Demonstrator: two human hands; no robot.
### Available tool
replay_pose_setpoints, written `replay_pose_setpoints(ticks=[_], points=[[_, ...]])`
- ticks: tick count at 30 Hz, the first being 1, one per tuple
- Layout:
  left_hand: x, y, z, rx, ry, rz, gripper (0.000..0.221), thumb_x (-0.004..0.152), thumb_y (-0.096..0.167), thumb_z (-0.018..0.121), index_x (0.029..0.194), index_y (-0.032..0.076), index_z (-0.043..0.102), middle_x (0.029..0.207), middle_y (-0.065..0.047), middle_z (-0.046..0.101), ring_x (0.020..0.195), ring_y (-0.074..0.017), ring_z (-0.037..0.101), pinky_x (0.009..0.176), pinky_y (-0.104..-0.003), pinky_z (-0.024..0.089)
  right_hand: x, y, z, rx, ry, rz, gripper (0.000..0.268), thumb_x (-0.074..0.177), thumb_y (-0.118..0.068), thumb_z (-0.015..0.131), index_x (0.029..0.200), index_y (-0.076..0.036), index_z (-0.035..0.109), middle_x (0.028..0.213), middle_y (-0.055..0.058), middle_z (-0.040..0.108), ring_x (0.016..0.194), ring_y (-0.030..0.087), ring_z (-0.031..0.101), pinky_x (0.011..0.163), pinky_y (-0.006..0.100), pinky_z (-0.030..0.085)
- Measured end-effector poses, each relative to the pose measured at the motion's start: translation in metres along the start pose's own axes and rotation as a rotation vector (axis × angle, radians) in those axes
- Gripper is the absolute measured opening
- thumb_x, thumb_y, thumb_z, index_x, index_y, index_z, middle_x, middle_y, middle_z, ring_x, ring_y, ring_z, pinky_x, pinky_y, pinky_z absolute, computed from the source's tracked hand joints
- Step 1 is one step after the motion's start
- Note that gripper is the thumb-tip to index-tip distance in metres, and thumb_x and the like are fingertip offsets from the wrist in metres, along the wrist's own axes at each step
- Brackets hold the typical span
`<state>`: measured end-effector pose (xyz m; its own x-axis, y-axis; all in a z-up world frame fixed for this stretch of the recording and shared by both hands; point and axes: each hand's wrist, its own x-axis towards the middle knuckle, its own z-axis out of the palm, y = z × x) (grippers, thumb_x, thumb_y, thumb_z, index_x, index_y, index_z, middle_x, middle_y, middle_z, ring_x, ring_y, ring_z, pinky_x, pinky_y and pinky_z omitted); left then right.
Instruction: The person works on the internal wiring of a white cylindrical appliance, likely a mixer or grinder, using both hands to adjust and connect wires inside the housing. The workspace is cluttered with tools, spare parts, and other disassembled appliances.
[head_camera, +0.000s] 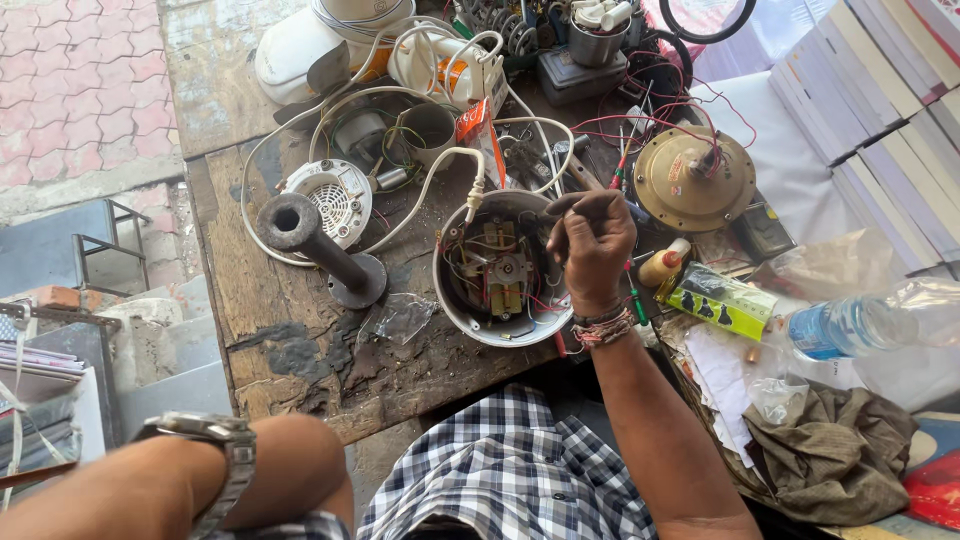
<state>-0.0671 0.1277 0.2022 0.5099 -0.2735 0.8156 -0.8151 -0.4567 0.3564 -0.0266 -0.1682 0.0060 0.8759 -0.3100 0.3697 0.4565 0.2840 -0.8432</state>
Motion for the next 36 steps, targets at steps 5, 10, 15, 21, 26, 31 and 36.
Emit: replay_pose_setpoints(ticks=[5, 10, 15, 21, 26, 31, 36], points=[[0.013, 0.001, 0.041, 0.167, -0.326, 0.233, 0.026, 0.070, 0.024, 0.076, 0.094, 0.017, 0.073, 0.130, -0.017, 0.059, 0.112, -0.0351, 0.068, 0.089, -0.047, 0.059, 0.001, -0.001, -0.002, -0.051, 0.005, 0.017, 0.012, 0.099, 0.004, 0.056, 0.104, -0.006, 0.051, 0.097, 0.015, 0.071, 0.060, 0.011, 0.063, 0.048, 0.022, 0.047], [-0.009, -0.034, 0.119, 0.360, -0.380, 0.217, 0.035, 0.062, 0.041, 0.076, 0.090, 0.021, 0.072, 0.144, -0.023, 0.047, 0.123, -0.0458, 0.064, 0.096, -0.051, 0.057, -0.005, -0.011, 0.003, -0.543, -0.132, -0.074, 0.014, 0.095, 0.005, 0.061, 0.107, -0.002, 0.066, 0.095, 0.016, 0.074, 0.078, 0.021, 0.072, 0.067, 0.031, 0.058], [-0.057, -0.060, 0.150, 0.015, -0.660, -0.308, 0.025, 0.096, 0.023, 0.070, 0.108, 0.001, 0.070, 0.154, -0.032, 0.040, 0.113, -0.0450, 0.066, 0.093, -0.048, 0.056, -0.005, -0.020, 0.013, -1.153, -0.333, -0.404, 0.026, 0.083, 0.000, 0.070, 0.108, -0.004, 0.067, 0.099, 0.018, 0.074, 0.091, 0.036, 0.072, 0.083, 0.045, 0.056], [-0.069, -0.054, 0.161, 0.002, -0.457, -0.321, 0.029, 0.095, 0.013, 0.064, 0.118, -0.005, 0.068, 0.137, -0.029, 0.056, 0.108, -0.0442, 0.067, 0.094, -0.047, 0.055, -0.007, -0.020, 0.015, -1.202, -0.346, -0.297, 0.032, 0.083, 0.002, 0.066, 0.114, -0.003, 0.065, 0.095, 0.021, 0.067, 0.087, 0.039, 0.067, 0.080, 0.047, 0.054], [-0.074, -0.046, 0.170, 0.073, -0.340, -0.341, 0.041, 0.088, 0.002, 0.060, 0.127, -0.008, 0.066, 0.130, -0.030, 0.062, 0.108, -0.0434, 0.067, 0.094, -0.048, 0.055, -0.004, -0.017, 0.012, -1.130, -0.339, -0.141, 0.027, 0.089, 0.002, 0.063, 0.116, -0.003, 0.064, 0.090, 0.018, 0.071, 0.083, 0.035, 0.072, 0.079, 0.046, 0.056], [-0.073, -0.038, 0.175, 0.120, -0.301, -0.384, 0.042, 0.090, 0.000, 0.058, 0.131, -0.009, 0.064, 0.129, -0.029, 0.063, 0.106, -0.0421, 0.068, 0.091, -0.048, 0.057, -0.012, -0.025, 0.024, -0.990, -0.039, -0.044, 0.019, 0.094, -0.003, 0.066, 0.112, -0.002, 0.071, 0.093, 0.016, 0.076, 0.079, 0.024, 0.076, 0.069, 0.037, 0.059], [-0.064, -0.033, 0.167, 0.122, -0.381, -0.402, 0.041, 0.083, 0.002, 0.062, 0.123, -0.006, 0.069, 0.124, -0.028, 0.062, 0.094, -0.0416, 0.068, 0.080, -0.049, 0.057, 0.007, -0.025, 0.032, -0.853, -0.038, 0.454, 0.024, 0.095, -0.008, 0.065, 0.118, -0.002, 0.073, 0.077, 0.016, 0.078, 0.058, 0.014, 0.072, 0.050, 0.031, 0.055]])
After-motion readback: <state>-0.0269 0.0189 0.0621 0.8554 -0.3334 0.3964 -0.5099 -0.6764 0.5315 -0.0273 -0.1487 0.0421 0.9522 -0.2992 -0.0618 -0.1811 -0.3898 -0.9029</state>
